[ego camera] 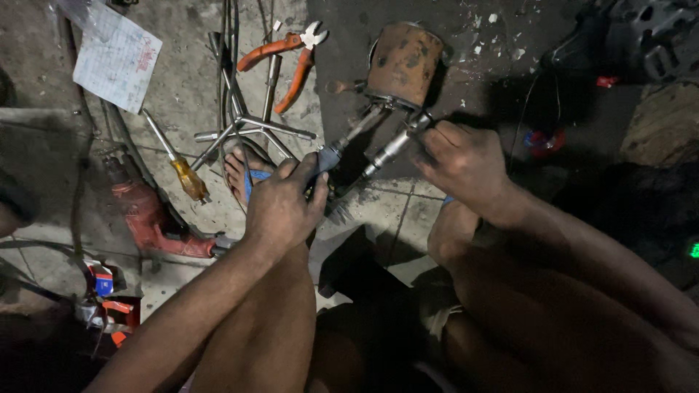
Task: The person uses a power drill and various hand tools to disassemble and adjust a cylindrical mechanical component. They remove parts, inspect the interior, and reassemble the unit using pliers and a screwdriver.
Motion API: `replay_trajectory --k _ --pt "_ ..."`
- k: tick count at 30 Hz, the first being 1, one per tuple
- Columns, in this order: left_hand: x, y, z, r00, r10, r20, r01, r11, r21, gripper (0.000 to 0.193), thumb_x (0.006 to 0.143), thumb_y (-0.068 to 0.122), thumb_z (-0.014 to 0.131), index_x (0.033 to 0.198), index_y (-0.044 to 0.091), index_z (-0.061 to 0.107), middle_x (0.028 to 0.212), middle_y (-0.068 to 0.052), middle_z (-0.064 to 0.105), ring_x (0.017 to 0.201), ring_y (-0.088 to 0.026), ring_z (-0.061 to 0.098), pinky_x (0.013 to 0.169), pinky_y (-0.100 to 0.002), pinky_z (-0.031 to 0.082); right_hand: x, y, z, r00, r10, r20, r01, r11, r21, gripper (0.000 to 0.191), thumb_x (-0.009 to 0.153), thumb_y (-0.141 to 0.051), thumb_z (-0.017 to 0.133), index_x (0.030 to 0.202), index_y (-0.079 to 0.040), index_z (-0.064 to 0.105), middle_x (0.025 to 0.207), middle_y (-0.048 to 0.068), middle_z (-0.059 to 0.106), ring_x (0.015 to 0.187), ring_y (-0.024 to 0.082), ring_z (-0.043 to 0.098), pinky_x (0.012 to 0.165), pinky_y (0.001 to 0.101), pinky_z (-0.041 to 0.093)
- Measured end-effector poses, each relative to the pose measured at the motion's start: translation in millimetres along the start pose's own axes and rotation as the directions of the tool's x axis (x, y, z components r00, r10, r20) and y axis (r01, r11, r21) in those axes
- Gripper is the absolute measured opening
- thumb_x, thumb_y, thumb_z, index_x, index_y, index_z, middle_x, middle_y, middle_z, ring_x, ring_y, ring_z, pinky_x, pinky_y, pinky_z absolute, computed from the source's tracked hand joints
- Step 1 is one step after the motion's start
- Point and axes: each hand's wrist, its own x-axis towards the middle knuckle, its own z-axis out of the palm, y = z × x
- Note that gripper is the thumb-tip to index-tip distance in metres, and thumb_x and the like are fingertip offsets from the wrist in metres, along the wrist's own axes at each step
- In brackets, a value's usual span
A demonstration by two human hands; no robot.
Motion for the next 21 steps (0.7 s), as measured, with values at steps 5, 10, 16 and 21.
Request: replay_trajectory --k 5,10,16,21 --pt "0.8 -0.4 -1.4 0.995 -0.078 0.068 0.082 0.995 -0.061 0.040 0.093 0.025 0.067 0.125 0.002 0.069 0.093 -0.022 0.071 0.069 -0.037 0.072 0.065 -0.046 0.060 -1.0 0.2 -2.0 0.996 -0.085 -0.012 0.084 0.992 -0.094 0.019 0.083 -0.013 0.083 0.093 -0.005 0.070 0.083 0.000 0.058 0.061 0.011 0.057 0.048 0.0270 0.046" --pt "-1.3 -1.0 -3.8 0.999 -0.032 0.034 0.033 0.999 -0.013 0.040 0.093 0.025 0.068 0.126 0.002 0.070 0.094 -0.021 0.071 0.071 -0.037 0.072 0.067 -0.047 0.059 0.9 -0.7 3.6 1.000 -0.014 0.021 0.015 0.998 -0.056 0.019 0.086 -0.013 0.085 0.088 -0.004 0.068 0.080 0.001 0.058 0.055 0.008 0.054 0.044 0.0264 0.044" --pt "-4.9 -3.3 -1.9 1.000 -0.016 0.001 0.016 1.000 -0.006 0.041 0.092 0.026 0.069 0.126 0.004 0.070 0.095 -0.020 0.070 0.074 -0.038 0.072 0.067 -0.047 0.059 0.7 0.4 5.2 1.000 0.002 -0.017 -0.002 1.000 -0.022 0.025 0.083 -0.019 0.085 0.094 -0.003 0.070 0.082 0.002 0.059 0.058 0.011 0.057 0.047 0.0272 0.046" --pt "-4.9 -3.5 1.0 0.999 0.007 -0.046 -0.006 1.000 0.005 0.039 0.095 0.029 0.070 0.125 0.004 0.070 0.096 -0.020 0.070 0.073 -0.039 0.070 0.065 -0.047 0.058 -3.0 2.4 6.4 0.998 -0.046 0.051 0.053 0.986 -0.161 0.017 0.089 -0.023 0.084 0.089 -0.011 0.071 0.084 -0.004 0.061 0.071 0.009 0.060 0.050 0.0270 0.046"
